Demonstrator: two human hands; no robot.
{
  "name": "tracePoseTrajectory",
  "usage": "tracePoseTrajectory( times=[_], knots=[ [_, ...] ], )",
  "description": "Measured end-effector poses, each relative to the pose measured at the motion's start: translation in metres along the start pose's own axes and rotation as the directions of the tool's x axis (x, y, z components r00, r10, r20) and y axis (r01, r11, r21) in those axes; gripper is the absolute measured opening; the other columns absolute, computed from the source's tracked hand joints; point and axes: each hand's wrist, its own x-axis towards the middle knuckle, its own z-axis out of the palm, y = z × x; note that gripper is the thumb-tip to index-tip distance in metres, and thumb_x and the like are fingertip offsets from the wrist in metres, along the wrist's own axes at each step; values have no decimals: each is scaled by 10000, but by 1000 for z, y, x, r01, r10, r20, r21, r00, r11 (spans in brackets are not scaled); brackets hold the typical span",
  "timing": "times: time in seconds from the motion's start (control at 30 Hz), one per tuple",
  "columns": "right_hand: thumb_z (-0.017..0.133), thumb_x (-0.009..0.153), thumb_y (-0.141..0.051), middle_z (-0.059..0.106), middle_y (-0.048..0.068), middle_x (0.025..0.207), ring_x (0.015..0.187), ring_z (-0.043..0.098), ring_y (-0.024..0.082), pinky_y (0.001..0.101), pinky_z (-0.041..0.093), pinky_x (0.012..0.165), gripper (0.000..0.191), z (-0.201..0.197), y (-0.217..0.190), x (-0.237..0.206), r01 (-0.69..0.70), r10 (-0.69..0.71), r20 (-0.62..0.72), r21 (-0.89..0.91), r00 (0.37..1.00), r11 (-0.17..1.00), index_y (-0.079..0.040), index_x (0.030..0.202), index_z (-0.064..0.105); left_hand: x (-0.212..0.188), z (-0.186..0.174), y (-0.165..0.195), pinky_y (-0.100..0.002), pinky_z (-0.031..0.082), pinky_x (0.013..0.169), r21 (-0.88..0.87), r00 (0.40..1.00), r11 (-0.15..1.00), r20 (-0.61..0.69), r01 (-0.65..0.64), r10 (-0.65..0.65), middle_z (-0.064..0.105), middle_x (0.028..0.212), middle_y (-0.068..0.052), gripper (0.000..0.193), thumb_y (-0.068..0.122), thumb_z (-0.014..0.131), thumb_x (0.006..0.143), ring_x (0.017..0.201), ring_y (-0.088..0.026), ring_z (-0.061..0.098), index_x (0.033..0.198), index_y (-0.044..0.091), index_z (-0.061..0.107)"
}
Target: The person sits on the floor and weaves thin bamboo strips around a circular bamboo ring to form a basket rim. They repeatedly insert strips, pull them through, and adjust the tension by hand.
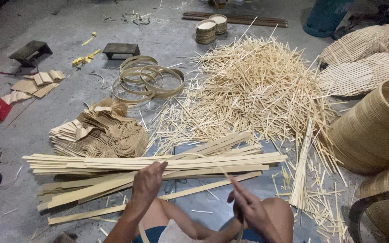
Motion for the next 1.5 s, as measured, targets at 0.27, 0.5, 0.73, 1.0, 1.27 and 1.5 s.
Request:
tracePoseTrajectory(
  times=[0.27,0.5,0.73,1.0,1.27,1.5],
  knots=[
    [540,1100,-233,644,16,883,773,645,102,268,561,723,343,25,65,-1,321,-271,201,-286,941,903,-38,1380,504,21,-10,0,-496,510,563,114,998,991,-16,-64,66,654,697,-231,362,319,572,1051,638,-395,667,832,41,650],
    [511,1076,-211,606,37,954,743,588,133,282,494,641,351,11,89,33,271,-89,-293,670,952,691,-100,1408,538,25,4,-17,-287,590,624,-672,984,722,159,165,-78,691,953,-41,591,266,705,991,789,-138,704,1481,52,454],
    [642,986,-197,626,198,1289,1162,606,321,382,495,973,539,-4,23,49,322,-587,-458,-534,667,782,14,1453,477,-20,47,7,-242,410,514,-748,945,598,120,287,-304,501,751,-25,504,274,515,1100,597,-76,468,1560,71,535],
    [712,960,-274,651,118,792,759,672,314,442,520,638,165,-28,-109,85,456,-636,286,-882,716,117,-117,987,668,-49,17,47,-298,389,478,-590,988,793,111,149,-103,459,629,-49,558,279,546,988,561,-107,417,1513,92,519],
    [726,918,-300,667,99,763,724,682,307,423,526,611,195,-34,-128,97,391,-774,60,-885,631,251,-113,945,677,-67,58,64,-238,517,798,-582,896,681,-280,-444,345,722,998,-78,467,294,506,1187,924,-113,624,1576,49,423],
    [692,913,-318,704,31,838,657,634,137,321,526,584,510,-65,-111,84,291,-348,-67,-417,935,861,-150,1391,641,-43,30,53,-208,317,428,-836,962,506,86,212,-260,444,604,30,539,314,533,1031,486,-53,363,1531,113,518]
  ],
)
